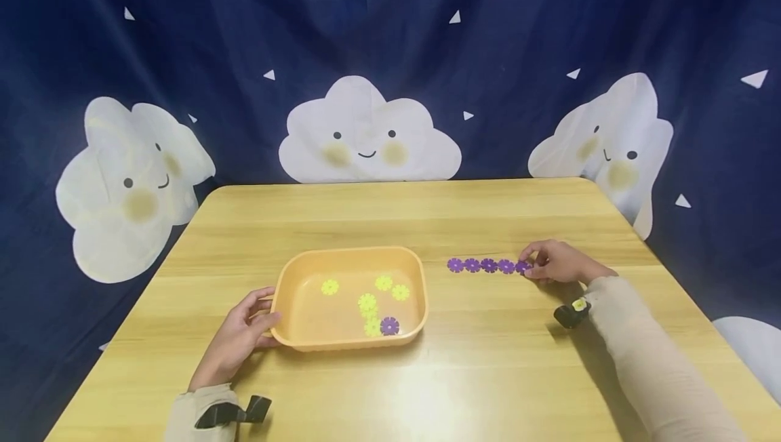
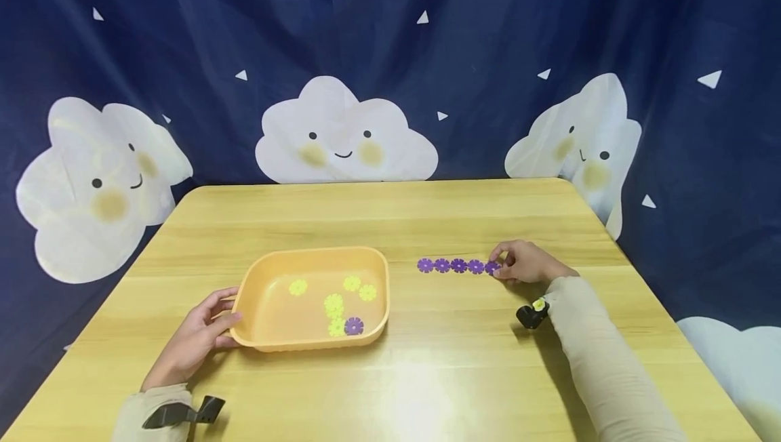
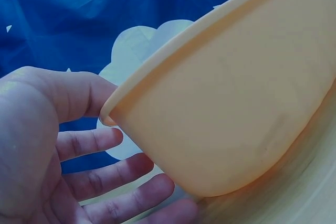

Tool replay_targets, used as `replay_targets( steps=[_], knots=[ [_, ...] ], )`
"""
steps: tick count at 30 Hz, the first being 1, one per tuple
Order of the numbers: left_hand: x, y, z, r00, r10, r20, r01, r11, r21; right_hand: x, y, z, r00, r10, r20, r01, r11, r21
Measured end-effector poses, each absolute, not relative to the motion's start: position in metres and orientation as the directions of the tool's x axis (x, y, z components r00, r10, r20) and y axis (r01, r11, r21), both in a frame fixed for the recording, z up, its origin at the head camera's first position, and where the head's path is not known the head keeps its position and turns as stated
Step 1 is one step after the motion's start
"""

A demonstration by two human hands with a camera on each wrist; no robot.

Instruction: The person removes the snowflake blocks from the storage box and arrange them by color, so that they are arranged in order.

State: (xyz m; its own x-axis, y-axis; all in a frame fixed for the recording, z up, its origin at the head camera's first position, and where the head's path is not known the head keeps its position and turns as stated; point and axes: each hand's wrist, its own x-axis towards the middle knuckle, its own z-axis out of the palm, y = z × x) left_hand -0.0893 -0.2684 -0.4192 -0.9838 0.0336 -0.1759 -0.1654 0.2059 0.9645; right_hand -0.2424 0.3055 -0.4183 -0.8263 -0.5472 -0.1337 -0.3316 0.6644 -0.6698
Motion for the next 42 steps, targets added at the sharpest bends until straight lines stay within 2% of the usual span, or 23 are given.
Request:
replay_targets(
  steps=[8,16,31,37,42],
  knots=[
    [-0.090,-0.267,-0.419,-0.985,0.035,-0.170,-0.159,0.201,0.966,-0.244,0.299,-0.412,-0.840,-0.517,-0.168,-0.278,0.674,-0.685],
    [-0.093,-0.266,-0.417,-0.986,0.026,-0.166,-0.158,0.183,0.970,-0.251,0.283,-0.399,-0.842,-0.520,-0.145,-0.294,0.667,-0.685],
    [-0.092,-0.267,-0.417,-0.985,0.032,-0.168,-0.159,0.199,0.967,-0.259,0.248,-0.383,-0.795,-0.597,-0.108,-0.362,0.610,-0.705],
    [-0.092,-0.268,-0.417,-0.985,0.035,-0.166,-0.156,0.202,0.967,-0.261,0.233,-0.377,-0.778,-0.621,-0.090,-0.409,0.610,-0.678],
    [-0.092,-0.267,-0.417,-0.985,0.031,-0.167,-0.158,0.200,0.967,-0.262,0.219,-0.373,-0.776,-0.622,-0.102,-0.398,0.609,-0.686]
  ],
)
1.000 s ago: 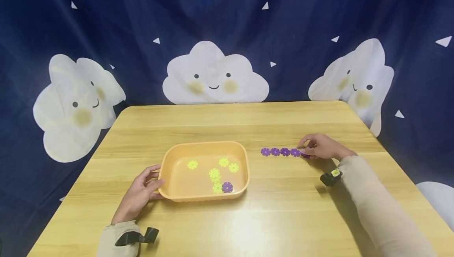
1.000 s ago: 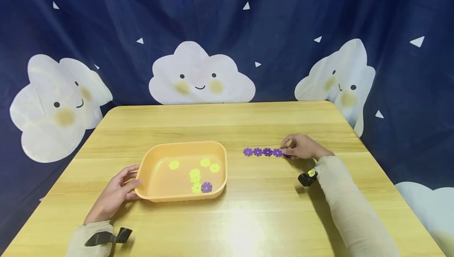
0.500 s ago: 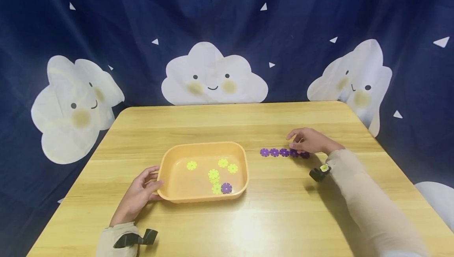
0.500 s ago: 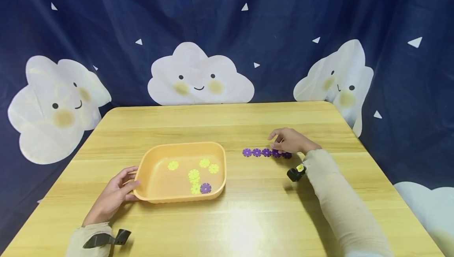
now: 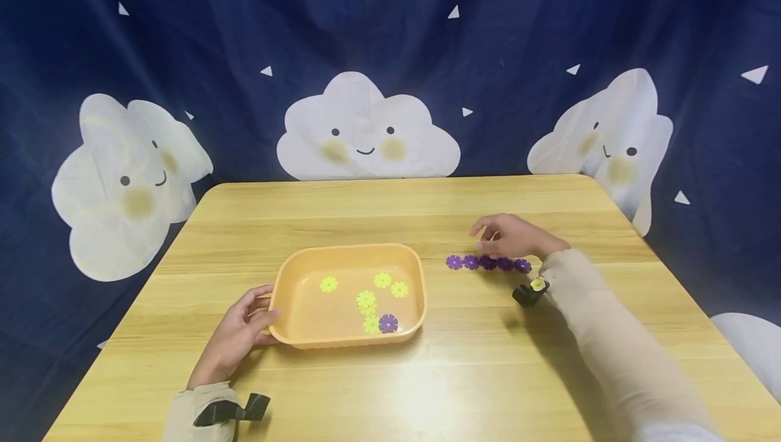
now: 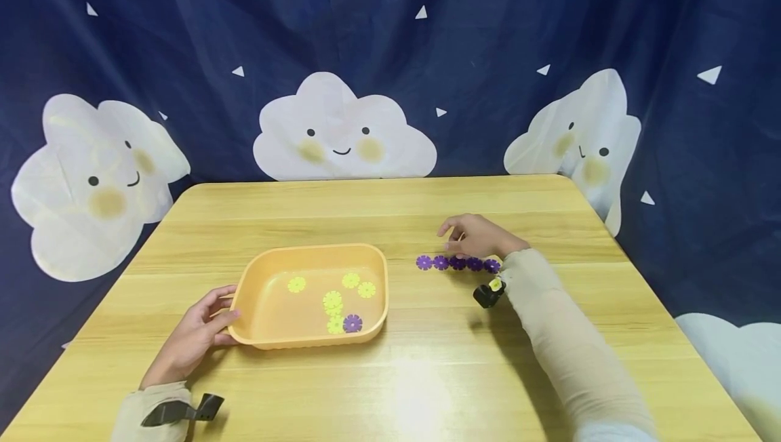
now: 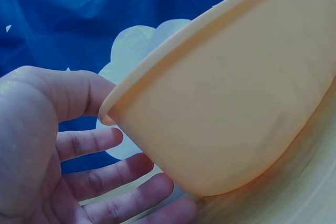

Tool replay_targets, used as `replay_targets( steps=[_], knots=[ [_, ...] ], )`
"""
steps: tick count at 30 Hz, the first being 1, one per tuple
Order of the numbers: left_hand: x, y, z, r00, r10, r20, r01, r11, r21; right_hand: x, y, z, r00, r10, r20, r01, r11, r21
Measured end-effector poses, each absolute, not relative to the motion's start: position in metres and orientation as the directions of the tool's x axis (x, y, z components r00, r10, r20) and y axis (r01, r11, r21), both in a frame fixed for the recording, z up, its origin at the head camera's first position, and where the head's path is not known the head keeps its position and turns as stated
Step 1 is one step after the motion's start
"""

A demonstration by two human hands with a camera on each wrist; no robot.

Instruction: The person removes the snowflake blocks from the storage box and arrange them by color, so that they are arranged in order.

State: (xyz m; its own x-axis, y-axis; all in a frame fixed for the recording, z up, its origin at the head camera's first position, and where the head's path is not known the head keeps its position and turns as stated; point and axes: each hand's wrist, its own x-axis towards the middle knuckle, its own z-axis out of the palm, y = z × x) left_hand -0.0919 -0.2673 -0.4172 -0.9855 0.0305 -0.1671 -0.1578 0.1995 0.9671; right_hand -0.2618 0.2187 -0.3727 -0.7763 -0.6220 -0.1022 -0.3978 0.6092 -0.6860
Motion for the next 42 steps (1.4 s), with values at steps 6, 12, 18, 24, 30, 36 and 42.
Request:
replay_targets(
  steps=[6,12,18,24,30,36,42],
  knots=[
    [-0.092,-0.267,-0.418,-0.986,0.032,-0.163,-0.154,0.198,0.968,-0.263,0.203,-0.367,-0.752,-0.656,-0.068,-0.460,0.595,-0.659],
    [-0.092,-0.268,-0.419,-0.985,0.035,-0.166,-0.156,0.204,0.966,-0.264,0.191,-0.362,-0.729,-0.681,-0.069,-0.466,0.568,-0.679],
    [-0.091,-0.270,-0.420,-0.986,0.040,-0.164,-0.153,0.205,0.967,-0.264,0.176,-0.358,-0.701,-0.713,-0.034,-0.537,0.558,-0.633],
    [-0.092,-0.269,-0.420,-0.984,0.038,-0.171,-0.160,0.203,0.966,-0.262,0.162,-0.355,-0.681,-0.732,-0.033,-0.552,0.542,-0.634],
    [-0.093,-0.269,-0.420,-0.985,0.032,-0.172,-0.162,0.203,0.966,-0.258,0.151,-0.351,-0.668,-0.742,-0.050,-0.547,0.537,-0.642],
    [-0.093,-0.267,-0.420,-0.985,0.025,-0.170,-0.162,0.192,0.968,-0.256,0.142,-0.350,-0.649,-0.759,-0.047,-0.572,0.528,-0.627],
    [-0.093,-0.266,-0.419,-0.985,0.028,-0.171,-0.162,0.195,0.967,-0.253,0.132,-0.349,-0.645,-0.763,-0.051,-0.576,0.529,-0.623]
  ],
)
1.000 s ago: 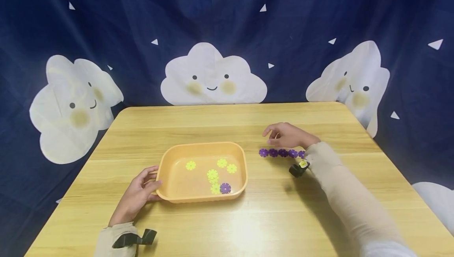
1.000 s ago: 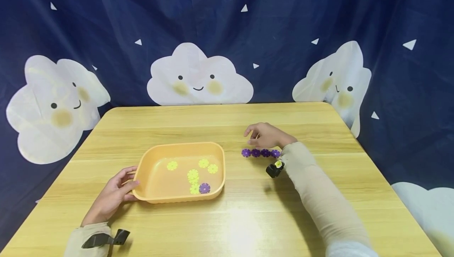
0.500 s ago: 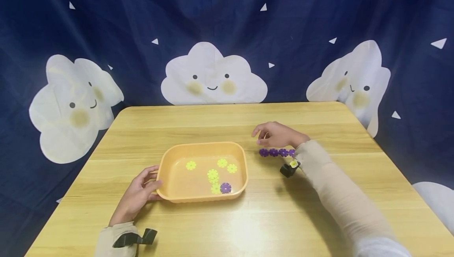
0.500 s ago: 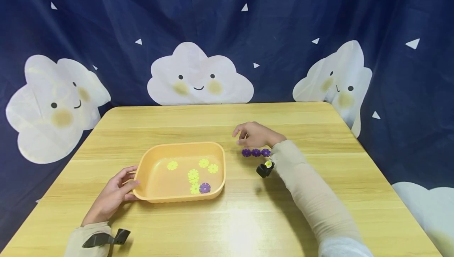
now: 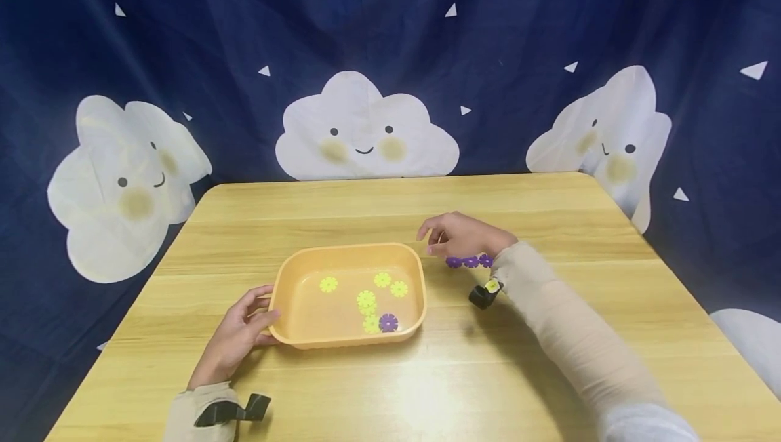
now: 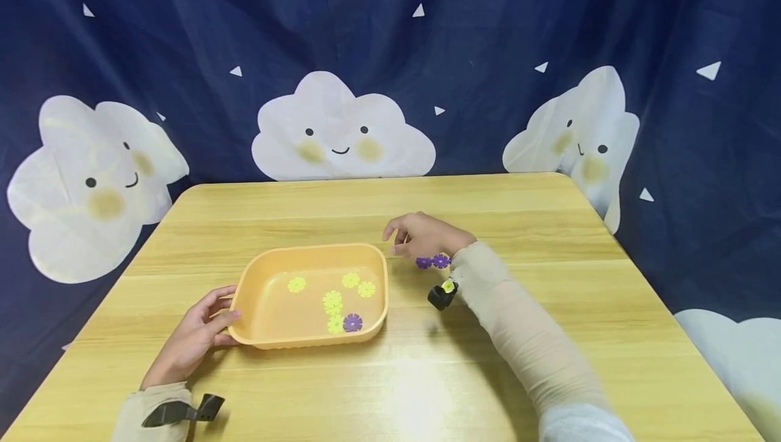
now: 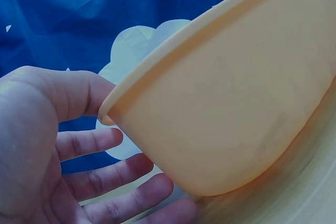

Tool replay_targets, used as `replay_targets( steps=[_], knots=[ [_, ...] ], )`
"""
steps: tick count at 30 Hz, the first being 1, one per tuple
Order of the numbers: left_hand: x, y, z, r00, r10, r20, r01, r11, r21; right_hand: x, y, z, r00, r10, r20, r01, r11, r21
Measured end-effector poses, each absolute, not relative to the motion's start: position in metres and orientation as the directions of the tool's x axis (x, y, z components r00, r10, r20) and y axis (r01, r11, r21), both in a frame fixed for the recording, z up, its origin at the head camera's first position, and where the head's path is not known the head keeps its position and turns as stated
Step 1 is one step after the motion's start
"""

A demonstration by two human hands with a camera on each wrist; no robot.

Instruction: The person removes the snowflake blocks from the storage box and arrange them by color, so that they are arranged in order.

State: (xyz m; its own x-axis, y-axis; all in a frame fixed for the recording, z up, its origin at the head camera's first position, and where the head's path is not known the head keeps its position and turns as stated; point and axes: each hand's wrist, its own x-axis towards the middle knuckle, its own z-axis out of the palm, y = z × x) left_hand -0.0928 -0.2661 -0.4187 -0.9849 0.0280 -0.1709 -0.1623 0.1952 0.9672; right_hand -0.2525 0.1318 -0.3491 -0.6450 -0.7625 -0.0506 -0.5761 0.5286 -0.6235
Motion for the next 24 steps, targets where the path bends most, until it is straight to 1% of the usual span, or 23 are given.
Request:
replay_targets(
  steps=[4,11,19,24],
  knots=[
    [-0.095,-0.266,-0.418,-0.987,0.033,-0.158,-0.148,0.204,0.968,-0.249,0.125,-0.347,-0.640,-0.768,-0.033,-0.591,0.519,-0.618],
    [-0.091,-0.266,-0.422,-0.984,0.034,-0.176,-0.166,0.193,0.967,-0.242,0.113,-0.350,-0.615,-0.785,-0.072,-0.583,0.514,-0.630],
    [-0.094,-0.265,-0.421,-0.988,0.054,-0.145,-0.131,0.207,0.969,-0.241,0.105,-0.347,-0.604,-0.795,-0.060,-0.614,0.512,-0.601],
    [-0.093,-0.267,-0.421,-0.987,0.045,-0.156,-0.143,0.215,0.966,-0.240,0.100,-0.346,-0.582,-0.810,-0.076,-0.606,0.494,-0.624]
  ],
)
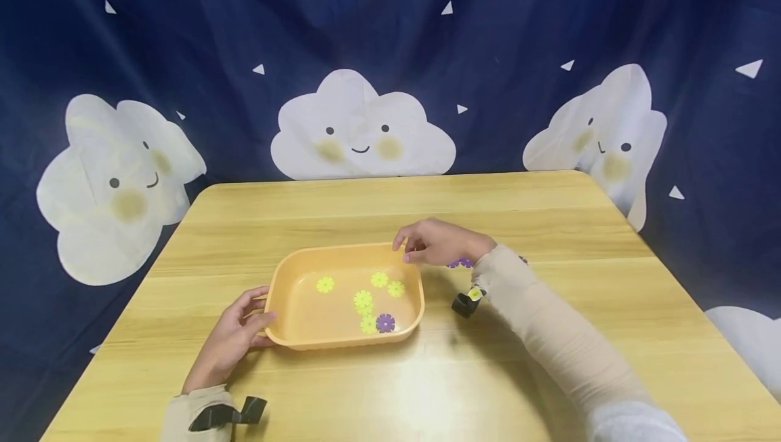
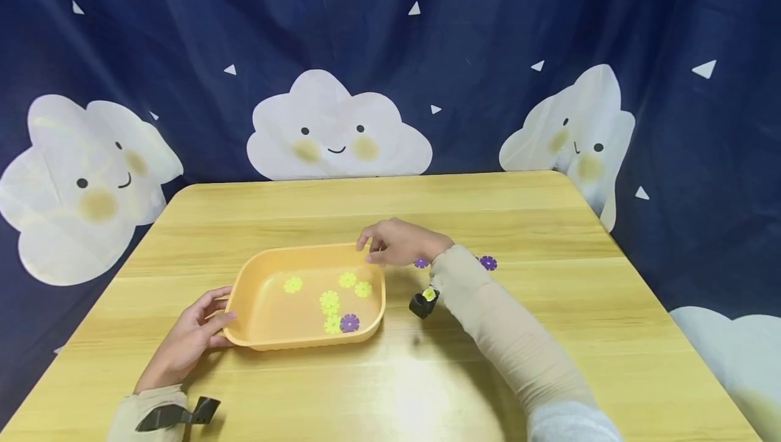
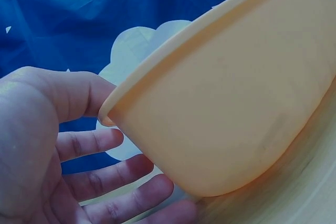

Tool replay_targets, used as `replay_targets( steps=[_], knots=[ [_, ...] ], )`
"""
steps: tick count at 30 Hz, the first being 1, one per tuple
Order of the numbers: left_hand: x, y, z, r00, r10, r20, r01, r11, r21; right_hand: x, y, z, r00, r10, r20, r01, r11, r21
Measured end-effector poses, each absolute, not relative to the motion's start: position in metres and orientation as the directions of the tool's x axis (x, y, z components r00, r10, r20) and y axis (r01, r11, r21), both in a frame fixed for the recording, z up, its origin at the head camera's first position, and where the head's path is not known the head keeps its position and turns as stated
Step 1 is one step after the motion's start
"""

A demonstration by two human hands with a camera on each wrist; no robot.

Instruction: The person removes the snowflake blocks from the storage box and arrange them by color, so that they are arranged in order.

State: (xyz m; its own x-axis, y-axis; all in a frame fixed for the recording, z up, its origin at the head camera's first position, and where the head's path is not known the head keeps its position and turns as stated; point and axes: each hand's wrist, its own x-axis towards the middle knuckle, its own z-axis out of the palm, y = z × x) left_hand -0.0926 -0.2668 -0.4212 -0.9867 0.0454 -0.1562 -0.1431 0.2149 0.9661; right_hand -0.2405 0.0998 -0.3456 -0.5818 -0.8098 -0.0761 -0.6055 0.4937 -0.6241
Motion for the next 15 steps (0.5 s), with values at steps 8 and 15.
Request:
replay_targets(
  steps=[8,15],
  knots=[
    [-0.094,-0.268,-0.421,-0.987,0.039,-0.158,-0.147,0.212,0.966,-0.238,0.086,-0.341,-0.506,-0.833,-0.225,-0.422,0.467,-0.777],
    [-0.093,-0.267,-0.420,-0.987,0.030,-0.157,-0.148,0.199,0.969,-0.230,0.072,-0.344,-0.376,-0.858,-0.349,-0.272,0.463,-0.844]
  ],
)
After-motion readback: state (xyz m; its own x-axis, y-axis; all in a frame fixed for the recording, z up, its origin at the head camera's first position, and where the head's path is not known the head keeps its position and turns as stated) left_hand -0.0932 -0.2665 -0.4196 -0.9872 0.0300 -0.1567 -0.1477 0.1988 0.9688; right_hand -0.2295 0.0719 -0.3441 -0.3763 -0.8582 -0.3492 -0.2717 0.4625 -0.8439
